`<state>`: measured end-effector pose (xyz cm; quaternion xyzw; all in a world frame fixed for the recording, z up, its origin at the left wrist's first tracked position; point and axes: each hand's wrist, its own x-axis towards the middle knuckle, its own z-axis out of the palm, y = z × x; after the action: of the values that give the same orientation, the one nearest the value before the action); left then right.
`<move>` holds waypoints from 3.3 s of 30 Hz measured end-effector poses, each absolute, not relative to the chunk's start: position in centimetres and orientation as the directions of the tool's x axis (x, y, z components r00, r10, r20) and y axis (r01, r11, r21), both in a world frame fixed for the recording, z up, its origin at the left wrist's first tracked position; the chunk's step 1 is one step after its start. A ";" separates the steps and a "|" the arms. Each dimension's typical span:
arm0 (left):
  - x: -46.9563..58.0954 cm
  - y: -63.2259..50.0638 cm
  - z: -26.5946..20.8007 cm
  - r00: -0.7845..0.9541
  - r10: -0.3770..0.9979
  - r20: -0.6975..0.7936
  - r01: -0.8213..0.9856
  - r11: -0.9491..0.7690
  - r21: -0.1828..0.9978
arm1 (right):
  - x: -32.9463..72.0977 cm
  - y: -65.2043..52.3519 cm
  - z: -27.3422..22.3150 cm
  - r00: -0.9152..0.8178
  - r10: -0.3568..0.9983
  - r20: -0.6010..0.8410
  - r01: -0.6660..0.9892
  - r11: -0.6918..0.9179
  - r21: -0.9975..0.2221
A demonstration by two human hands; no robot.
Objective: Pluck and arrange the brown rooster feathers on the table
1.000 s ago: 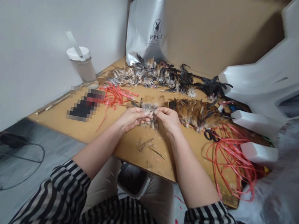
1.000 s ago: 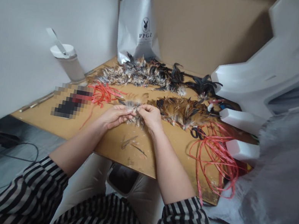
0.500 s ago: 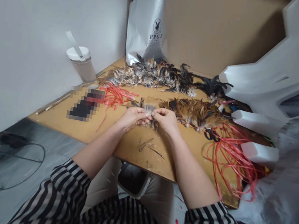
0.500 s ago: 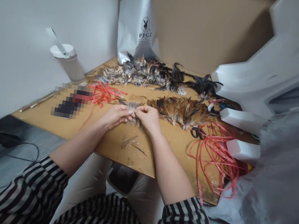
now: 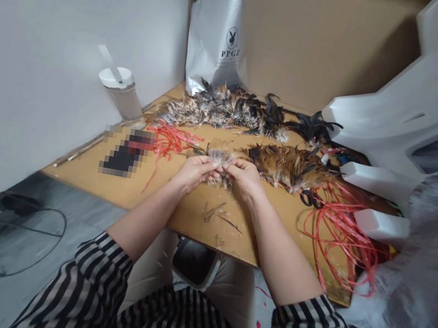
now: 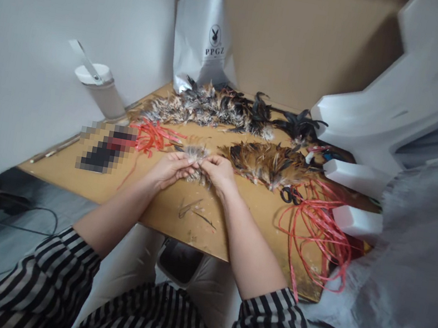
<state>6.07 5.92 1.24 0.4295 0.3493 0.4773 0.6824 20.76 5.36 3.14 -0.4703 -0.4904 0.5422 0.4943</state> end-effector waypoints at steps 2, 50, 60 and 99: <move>6.1 5.8 1.3 0.299 0.952 -0.073 -0.338 0.177 0.924 | 20.8 5.4 3.1 -0.070 0.998 -0.007 -0.081 -0.012 -0.997; 6.6 5.5 1.2 0.290 0.957 0.015 -0.148 0.029 0.989 | 21.0 5.4 2.8 -0.086 0.992 0.094 -0.113 0.084 -0.990; 6.8 5.3 1.3 0.265 0.963 0.056 -0.133 -0.021 0.991 | 21.0 5.1 3.3 -0.139 0.982 0.126 -0.045 0.121 -0.992; 5.6 6.6 1.4 0.146 0.983 -0.108 -0.528 0.170 0.832 | 22.9 7.4 0.4 0.001 0.983 0.184 0.593 0.148 -0.791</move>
<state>5.60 6.56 1.36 0.3288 0.3464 0.5542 0.6817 22.93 7.40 0.36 -0.5991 -0.6576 0.2590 0.3762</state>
